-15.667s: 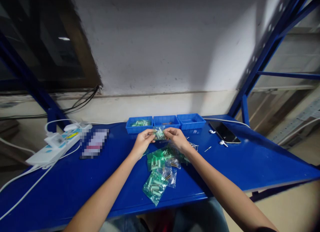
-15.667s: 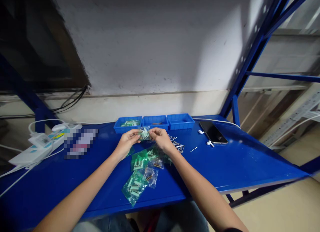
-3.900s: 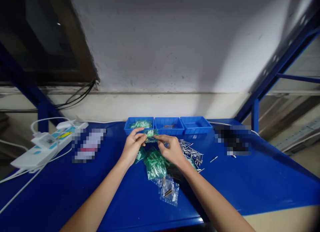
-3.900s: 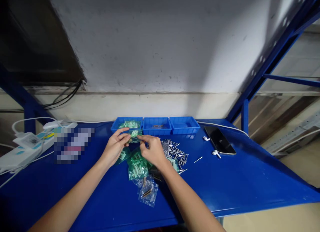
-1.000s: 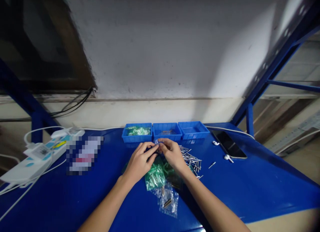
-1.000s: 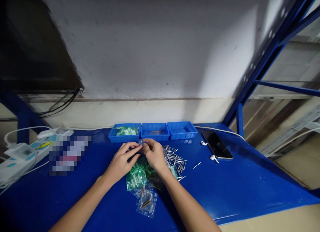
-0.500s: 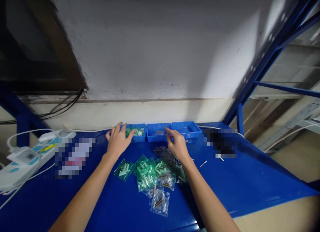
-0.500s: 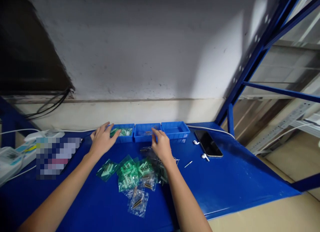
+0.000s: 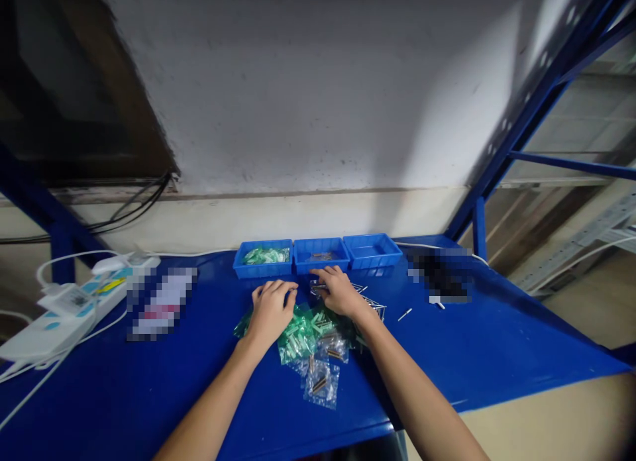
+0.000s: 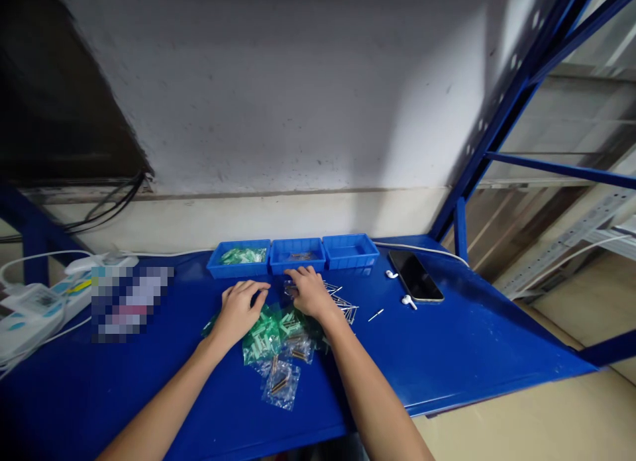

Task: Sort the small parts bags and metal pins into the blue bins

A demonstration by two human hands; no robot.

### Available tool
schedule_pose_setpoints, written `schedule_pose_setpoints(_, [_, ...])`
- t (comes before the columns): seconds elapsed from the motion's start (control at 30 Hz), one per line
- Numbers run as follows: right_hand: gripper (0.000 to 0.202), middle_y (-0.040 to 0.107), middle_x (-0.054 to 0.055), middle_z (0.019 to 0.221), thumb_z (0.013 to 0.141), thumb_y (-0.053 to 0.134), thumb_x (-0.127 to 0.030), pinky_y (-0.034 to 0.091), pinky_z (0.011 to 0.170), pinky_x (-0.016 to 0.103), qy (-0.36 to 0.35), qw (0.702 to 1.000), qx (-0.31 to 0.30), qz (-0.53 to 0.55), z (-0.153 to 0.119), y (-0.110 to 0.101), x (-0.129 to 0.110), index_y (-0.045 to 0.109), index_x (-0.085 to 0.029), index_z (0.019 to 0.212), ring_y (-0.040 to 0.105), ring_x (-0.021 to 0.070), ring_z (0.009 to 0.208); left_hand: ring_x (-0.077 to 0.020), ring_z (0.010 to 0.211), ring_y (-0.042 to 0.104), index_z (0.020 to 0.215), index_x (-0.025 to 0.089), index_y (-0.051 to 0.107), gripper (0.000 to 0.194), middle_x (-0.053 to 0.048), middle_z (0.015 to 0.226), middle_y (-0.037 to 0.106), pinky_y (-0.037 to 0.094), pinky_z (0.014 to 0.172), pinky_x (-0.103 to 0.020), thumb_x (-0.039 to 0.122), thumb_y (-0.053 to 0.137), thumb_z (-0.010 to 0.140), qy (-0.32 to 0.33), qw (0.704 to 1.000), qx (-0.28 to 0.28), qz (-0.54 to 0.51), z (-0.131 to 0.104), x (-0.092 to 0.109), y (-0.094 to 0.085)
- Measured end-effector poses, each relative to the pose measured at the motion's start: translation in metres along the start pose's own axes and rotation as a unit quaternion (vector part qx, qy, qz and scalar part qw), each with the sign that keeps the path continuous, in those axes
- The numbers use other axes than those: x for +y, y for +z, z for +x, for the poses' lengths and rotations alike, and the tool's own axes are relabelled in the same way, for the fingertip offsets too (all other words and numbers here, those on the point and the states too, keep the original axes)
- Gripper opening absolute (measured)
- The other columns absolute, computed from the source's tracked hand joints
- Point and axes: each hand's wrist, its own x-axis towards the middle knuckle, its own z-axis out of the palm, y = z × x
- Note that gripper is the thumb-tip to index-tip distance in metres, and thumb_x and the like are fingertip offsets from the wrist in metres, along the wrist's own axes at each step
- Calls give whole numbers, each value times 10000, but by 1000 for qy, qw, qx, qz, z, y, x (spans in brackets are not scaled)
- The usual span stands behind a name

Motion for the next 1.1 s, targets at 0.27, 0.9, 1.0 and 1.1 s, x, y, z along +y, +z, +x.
schedule_pose_setpoints(0.27, [271,597,6,773,743,559,-188,431,643,256,33,929,19,369,4,6,-14,594,-146,1008,539,120,657,-196,881,640,977,208,632,205,-35,909,707,483,773,-317,293,496,849,-38,986,18,-161,5,2,-6])
schedule_pose_setpoints(0.9, [286,596,-13,694,708,641,-373,409,596,243,44,879,60,471,3,18,-34,607,-170,906,509,104,596,-187,793,667,895,189,671,213,-42,873,718,505,678,-273,339,550,802,-97,955,46,-276,9,-4,-12])
schedule_pose_setpoints(1.0, [279,591,-17,684,712,630,-354,399,583,236,47,888,47,454,3,15,-35,608,-166,917,501,101,586,-191,804,668,937,187,674,243,-46,902,722,508,718,-289,347,559,796,-107,951,19,-288,10,-6,-15])
schedule_pose_setpoints(1.1, [265,577,-23,679,728,611,-332,385,568,227,45,895,37,441,1,12,-37,606,-161,931,487,93,576,-196,796,668,872,187,685,221,-43,877,724,511,710,-296,344,551,795,-100,955,-15,-278,10,-8,-19])
